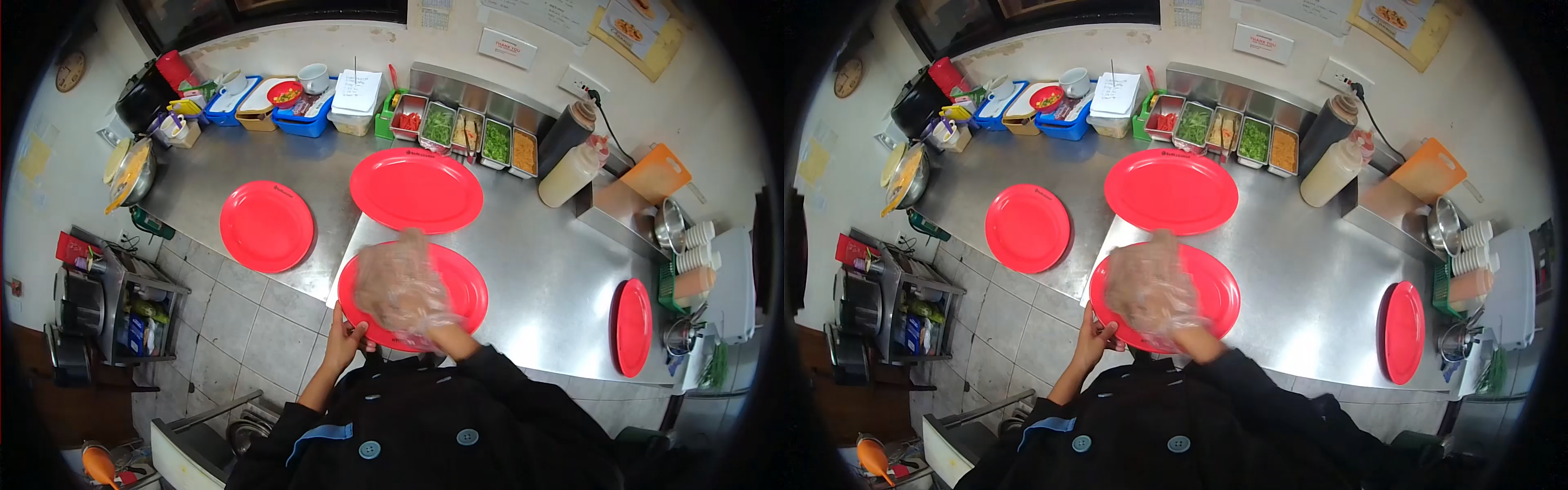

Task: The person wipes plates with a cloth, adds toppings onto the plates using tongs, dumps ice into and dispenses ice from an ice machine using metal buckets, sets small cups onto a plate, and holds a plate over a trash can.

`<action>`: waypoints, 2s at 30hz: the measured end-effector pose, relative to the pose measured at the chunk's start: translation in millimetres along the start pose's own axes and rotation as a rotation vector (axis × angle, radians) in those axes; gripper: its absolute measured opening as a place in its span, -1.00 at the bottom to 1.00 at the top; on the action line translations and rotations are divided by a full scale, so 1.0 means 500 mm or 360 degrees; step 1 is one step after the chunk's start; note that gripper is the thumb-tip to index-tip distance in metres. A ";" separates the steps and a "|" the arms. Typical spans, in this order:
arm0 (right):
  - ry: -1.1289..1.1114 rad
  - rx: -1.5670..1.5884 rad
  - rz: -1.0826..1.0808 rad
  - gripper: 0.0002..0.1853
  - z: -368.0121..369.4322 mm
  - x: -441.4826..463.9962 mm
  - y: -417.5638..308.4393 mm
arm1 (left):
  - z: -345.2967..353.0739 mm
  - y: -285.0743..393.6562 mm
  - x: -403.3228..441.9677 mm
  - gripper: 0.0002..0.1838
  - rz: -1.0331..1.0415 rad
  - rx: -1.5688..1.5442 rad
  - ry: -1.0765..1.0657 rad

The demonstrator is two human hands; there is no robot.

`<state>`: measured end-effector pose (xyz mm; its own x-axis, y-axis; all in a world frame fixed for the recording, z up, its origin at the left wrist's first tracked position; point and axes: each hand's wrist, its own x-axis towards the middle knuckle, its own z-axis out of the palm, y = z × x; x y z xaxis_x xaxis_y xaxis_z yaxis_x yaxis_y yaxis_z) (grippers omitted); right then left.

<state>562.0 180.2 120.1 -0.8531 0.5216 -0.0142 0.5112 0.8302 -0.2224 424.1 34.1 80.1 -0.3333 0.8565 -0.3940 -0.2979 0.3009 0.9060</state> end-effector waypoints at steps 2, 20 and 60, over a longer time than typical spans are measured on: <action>-0.0038 -0.0006 -0.0247 -0.23 0.015 0.042 -0.051 | -0.014 -0.018 0.001 -0.36 -0.0054 -0.0187 0.0035; 0.0784 0.0934 0.0132 -0.63 -0.108 -0.197 0.215 | -0.131 0.071 0.031 -0.35 -0.0213 0.0067 0.0312; 0.1288 0.0546 0.1597 -0.80 -0.137 -0.449 0.483 | 0.277 0.123 0.219 -0.48 0.1172 0.1574 -0.0393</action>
<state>884.0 277.1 136.4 0.2377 0.9419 0.2373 0.7233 -0.0086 -0.6904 493.3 204.4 114.0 0.0727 0.9778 0.1964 0.7195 -0.1878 0.6686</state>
